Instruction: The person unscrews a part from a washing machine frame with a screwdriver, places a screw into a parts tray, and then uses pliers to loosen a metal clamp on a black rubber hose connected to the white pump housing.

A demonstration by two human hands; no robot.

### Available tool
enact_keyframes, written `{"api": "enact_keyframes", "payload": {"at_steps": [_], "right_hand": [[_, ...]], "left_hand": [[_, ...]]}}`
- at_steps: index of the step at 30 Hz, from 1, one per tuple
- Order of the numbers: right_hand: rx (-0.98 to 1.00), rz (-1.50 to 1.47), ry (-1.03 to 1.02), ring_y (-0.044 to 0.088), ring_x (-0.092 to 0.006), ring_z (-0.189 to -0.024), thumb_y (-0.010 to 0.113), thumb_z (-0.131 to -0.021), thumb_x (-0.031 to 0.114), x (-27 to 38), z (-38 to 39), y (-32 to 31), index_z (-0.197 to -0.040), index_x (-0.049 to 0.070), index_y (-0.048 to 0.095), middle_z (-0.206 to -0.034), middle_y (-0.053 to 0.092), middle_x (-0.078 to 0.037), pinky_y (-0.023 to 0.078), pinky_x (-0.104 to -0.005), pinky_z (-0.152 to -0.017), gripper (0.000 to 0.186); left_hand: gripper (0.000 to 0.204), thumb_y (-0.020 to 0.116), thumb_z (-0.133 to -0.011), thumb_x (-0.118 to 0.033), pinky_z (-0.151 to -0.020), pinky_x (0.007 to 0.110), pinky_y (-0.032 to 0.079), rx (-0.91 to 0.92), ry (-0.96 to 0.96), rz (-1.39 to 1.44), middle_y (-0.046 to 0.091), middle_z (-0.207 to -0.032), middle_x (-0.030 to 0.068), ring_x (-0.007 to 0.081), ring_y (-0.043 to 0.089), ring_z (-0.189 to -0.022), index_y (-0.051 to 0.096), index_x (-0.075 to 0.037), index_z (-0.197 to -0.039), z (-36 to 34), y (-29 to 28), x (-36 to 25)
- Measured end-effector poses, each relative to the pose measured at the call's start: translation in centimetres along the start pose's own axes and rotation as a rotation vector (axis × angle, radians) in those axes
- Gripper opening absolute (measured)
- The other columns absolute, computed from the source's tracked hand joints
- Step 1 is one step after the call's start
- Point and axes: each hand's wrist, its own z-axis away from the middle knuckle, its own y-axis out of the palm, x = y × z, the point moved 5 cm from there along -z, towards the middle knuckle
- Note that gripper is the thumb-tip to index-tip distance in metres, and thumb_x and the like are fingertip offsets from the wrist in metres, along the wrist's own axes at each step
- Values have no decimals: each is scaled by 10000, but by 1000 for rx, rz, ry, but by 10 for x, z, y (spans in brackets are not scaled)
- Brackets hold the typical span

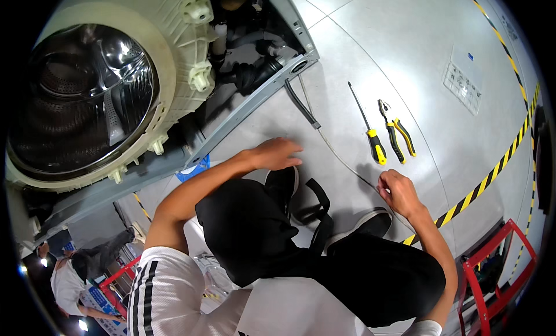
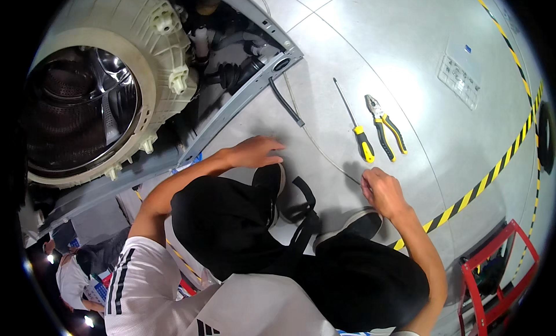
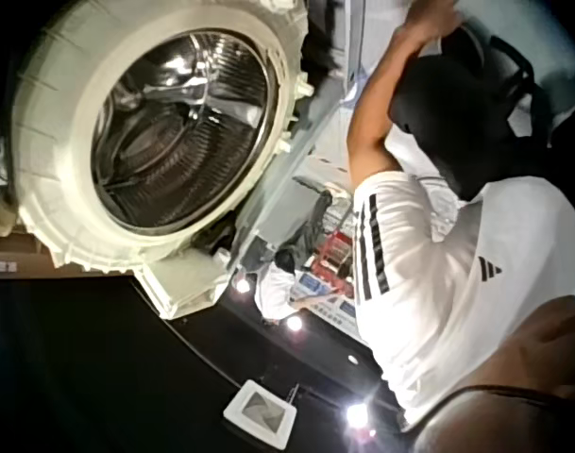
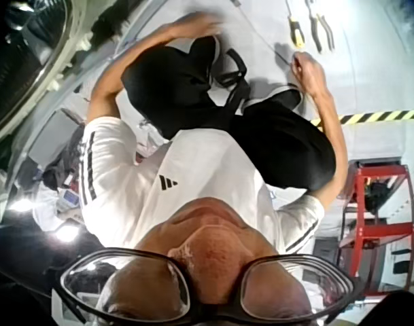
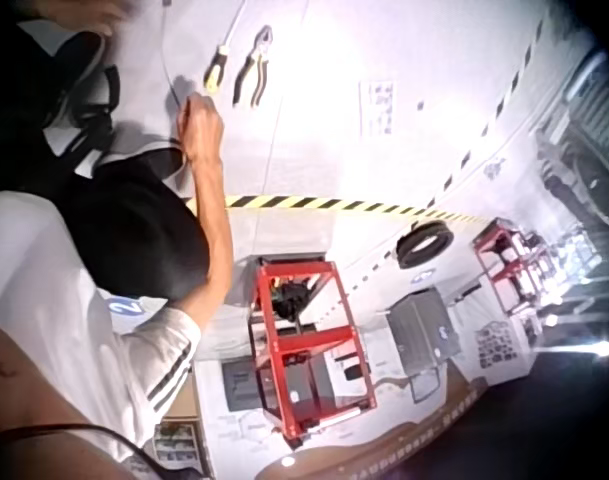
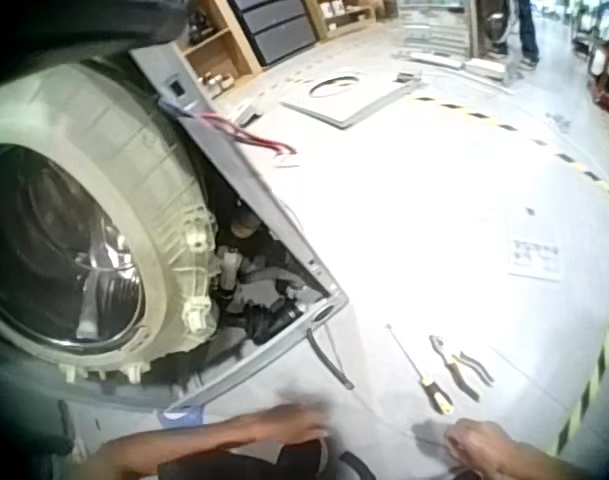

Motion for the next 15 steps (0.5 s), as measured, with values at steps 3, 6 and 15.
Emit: {"api": "enact_keyframes", "payload": {"at_steps": [3,6,15], "right_hand": [[32,58,5,616,-315,-688,658,-761,1,6,-5,-5,-845,42,593,-801,609,-131,495,-393,-613,115],[71,107,52,625,-299,-710,664,-805,45,6,-3,-7,-879,33,617,-808,616,-137,502,-382,-634,89],[105,128,68,622,-337,-703,637,-840,117,11,3,7,-874,48,635,-784,629,-136,498,-417,-643,77]], "left_hand": [[381,639,-867,-272,-856,409,476,-216,-96,93,624,-1108,177,349,601,-1004,608,-13,-1145,13,2,15],[365,659,-850,-213,-848,410,481,-570,-44,25,623,-1080,188,363,609,-958,602,8,-1135,14,-32,17],[393,681,-814,-140,-921,406,439,-916,-96,-198,571,-1146,175,368,531,-1085,578,19,-1159,-19,-135,35]]}}
